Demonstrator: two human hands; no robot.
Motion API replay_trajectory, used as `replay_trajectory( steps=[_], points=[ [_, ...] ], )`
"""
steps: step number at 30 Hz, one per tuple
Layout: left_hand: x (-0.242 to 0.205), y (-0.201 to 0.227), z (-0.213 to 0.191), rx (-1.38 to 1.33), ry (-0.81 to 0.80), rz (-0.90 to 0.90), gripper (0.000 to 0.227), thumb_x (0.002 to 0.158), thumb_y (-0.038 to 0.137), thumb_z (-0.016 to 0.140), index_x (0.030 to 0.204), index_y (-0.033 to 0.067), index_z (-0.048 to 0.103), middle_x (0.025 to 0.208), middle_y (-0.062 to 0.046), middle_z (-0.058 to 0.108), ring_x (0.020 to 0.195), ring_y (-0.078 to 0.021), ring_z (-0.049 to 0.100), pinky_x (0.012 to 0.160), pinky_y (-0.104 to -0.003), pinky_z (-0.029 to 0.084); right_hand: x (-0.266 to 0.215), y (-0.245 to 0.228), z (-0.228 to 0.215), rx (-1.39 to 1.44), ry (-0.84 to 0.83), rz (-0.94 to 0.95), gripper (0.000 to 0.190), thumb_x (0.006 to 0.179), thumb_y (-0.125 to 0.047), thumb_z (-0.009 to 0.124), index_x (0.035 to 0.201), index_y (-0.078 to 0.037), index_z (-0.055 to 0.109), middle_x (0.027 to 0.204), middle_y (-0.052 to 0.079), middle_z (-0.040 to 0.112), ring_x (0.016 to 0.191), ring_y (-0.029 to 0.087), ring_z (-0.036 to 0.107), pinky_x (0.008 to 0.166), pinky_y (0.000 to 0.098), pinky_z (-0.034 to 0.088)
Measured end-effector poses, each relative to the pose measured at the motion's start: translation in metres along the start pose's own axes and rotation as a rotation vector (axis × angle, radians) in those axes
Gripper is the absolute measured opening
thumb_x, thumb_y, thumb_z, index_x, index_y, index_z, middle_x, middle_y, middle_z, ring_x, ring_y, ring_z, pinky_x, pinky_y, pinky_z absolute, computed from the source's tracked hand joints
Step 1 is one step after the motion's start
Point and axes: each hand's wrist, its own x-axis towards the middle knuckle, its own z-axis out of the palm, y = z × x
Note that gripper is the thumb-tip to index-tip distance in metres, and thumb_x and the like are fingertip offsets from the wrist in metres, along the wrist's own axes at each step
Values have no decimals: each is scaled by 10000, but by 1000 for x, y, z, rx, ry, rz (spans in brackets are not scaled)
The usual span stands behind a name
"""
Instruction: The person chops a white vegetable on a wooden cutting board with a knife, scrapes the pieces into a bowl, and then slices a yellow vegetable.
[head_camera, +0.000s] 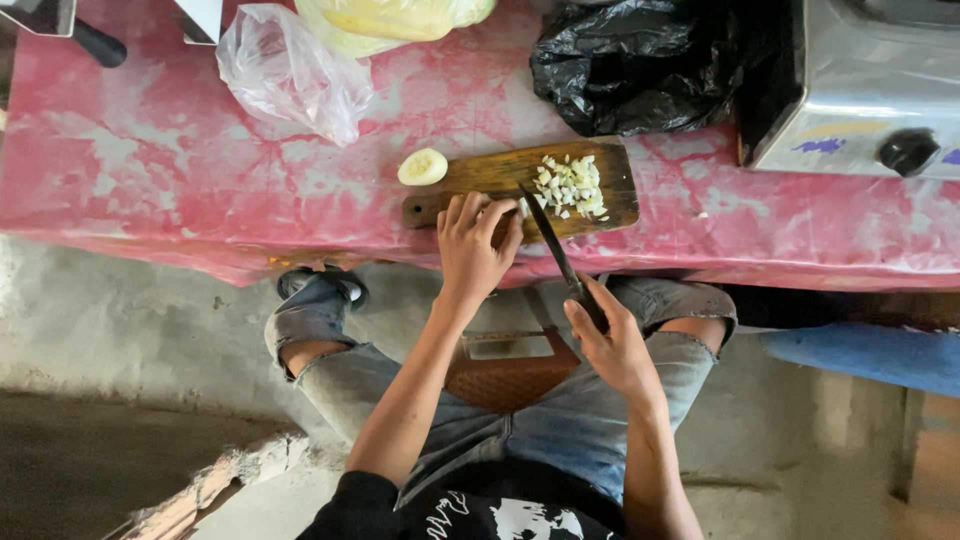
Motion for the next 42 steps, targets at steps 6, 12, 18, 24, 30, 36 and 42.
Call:
replay_trajectory(
  steps=[6, 12, 18, 24, 30, 36, 42],
  points=[
    [-1, -1, -2, -32, -4, 3, 148, 897, 193, 772, 1018, 156, 696, 940, -25, 588, 903, -263, 570, 768, -420, 405, -2, 0, 1, 24, 3, -1, 602, 970, -344, 642, 1491, -63, 532, 690, -17, 540, 524, 41, 433, 451, 237, 368],
    [-1, 0, -2, -29, 14, 6, 127, 895, 191, 770, 997, 166, 699, 923, -19, 587, 898, -261, 570, 767, -422, 407, -3, 6, 3, -28, 14, -41, 579, 982, -342, 636, 1474, -48, 555, 694, -12, 550, 539, 44, 432, 477, 244, 369],
    [0, 0, -3, -37, 9, 4, 120, 898, 191, 768, 999, 166, 709, 914, -13, 592, 897, -256, 571, 764, -421, 405, -3, 7, 3, -80, 6, -18, 576, 980, -342, 615, 1485, -74, 539, 703, -1, 549, 566, 79, 457, 492, 269, 396],
    [0, 1, -3, -30, 16, 9, 128, 896, 197, 776, 999, 163, 710, 913, -6, 591, 893, -250, 568, 770, -415, 408, -1, 10, 5, -145, 26, -102, 591, 984, -346, 618, 1487, -57, 505, 734, -4, 602, 638, 76, 530, 537, 284, 455],
    [0, 1, -2, -18, 22, 22, 132, 885, 199, 783, 992, 165, 713, 912, -7, 586, 889, -246, 567, 766, -412, 406, -2, 7, 5, -145, 27, -103, 562, 988, -336, 617, 1480, -75, 540, 702, -4, 554, 617, 76, 490, 531, 284, 433],
    [0, 2, -2, -22, 13, 11, 123, 895, 199, 780, 990, 164, 709, 908, -6, 581, 885, -242, 566, 778, -411, 407, -1, 7, 3, -87, 2, -120, 558, 1000, -322, 616, 1494, -79, 532, 683, -22, 505, 605, 57, 460, 522, 264, 414],
    [0, 3, -2, -19, 13, 10, 124, 894, 195, 777, 985, 167, 698, 922, -11, 586, 894, -252, 568, 779, -415, 407, 3, 9, 2, -22, -35, -60, 536, 990, -317, 619, 1475, -98, 554, 640, -46, 470, 528, 45, 402, 468, 246, 352]
  ],
)
